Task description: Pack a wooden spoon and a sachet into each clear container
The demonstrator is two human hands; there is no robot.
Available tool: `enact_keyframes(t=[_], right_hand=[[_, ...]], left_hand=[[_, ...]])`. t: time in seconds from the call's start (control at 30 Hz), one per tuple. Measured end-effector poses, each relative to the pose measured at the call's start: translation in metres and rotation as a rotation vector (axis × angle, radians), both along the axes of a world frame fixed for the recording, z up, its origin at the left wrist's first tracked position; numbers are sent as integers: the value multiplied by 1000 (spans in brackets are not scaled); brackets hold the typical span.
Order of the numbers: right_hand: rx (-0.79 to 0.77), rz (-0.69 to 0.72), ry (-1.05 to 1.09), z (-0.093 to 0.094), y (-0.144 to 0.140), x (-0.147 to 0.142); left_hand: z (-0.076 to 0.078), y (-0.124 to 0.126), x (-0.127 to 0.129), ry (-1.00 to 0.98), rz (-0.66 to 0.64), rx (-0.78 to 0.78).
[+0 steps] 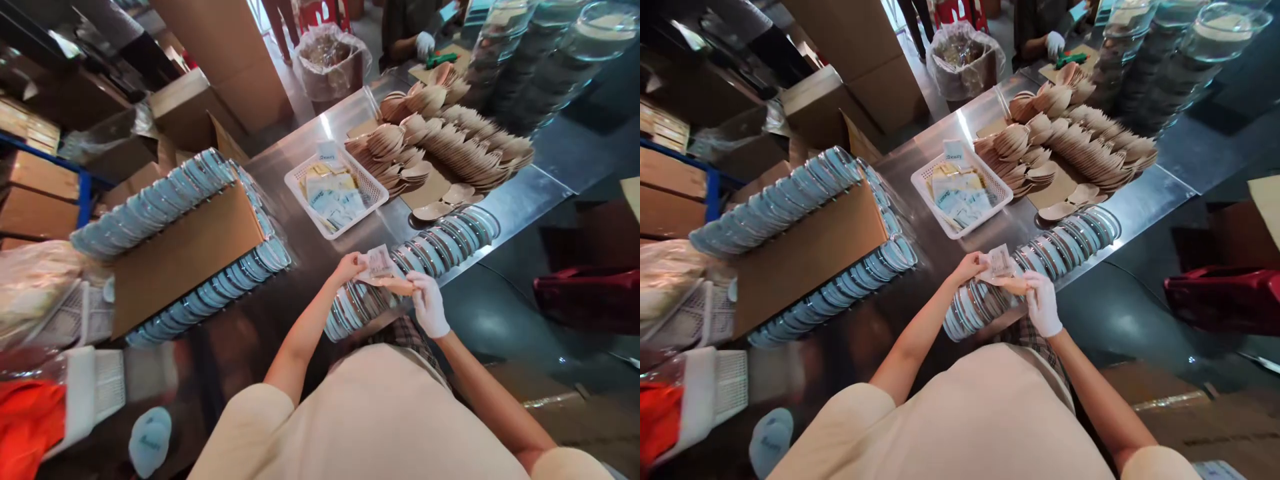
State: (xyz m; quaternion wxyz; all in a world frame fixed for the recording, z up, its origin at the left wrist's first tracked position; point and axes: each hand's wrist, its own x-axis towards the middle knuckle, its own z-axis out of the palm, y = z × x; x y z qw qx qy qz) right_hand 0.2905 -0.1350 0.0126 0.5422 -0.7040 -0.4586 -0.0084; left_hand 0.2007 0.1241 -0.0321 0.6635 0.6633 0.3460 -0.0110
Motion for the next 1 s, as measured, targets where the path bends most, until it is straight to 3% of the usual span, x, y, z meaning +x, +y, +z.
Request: enact_keyframes(t=[0.1,0.17,0.23,0.33,0.4,0.47,0.57,0.67,0.73,0.8,0.9,1.0], right_hand=[[-28,-20,145,6,34,15],[-131,62,297,1,57,17],[-296,176,477,-10,68,3],[-559,228,634,-26,52,-46],[-661,181,681,-32,29,-82],[-644,172,759,-30,6,-106],[-564,373,970,-15,-10,-113],[-612,545,1086,5,-7,-107],[-635,544,1046,11,-2,-110],[-646,515,988,10,1,-117],[-631,367,912,0,4,-126],[-597,123,721,-6,15,-129]], left_hand=[[17,0,-23,-73,-99,69],[26,-14,-41,-137,-197,145],[30,-39,-65,-173,-198,199],[28,-84,-111,-150,-40,136],[27,-109,-142,-115,-44,113],[27,-126,-167,-110,-126,152],[29,-134,-187,-180,-151,167],[26,-126,-197,-331,-107,40],[20,-111,-204,-399,-117,-52],[14,-87,-214,-362,-120,-42],[7,-39,-226,-178,-180,296],[3,3,-227,23,-468,607]])
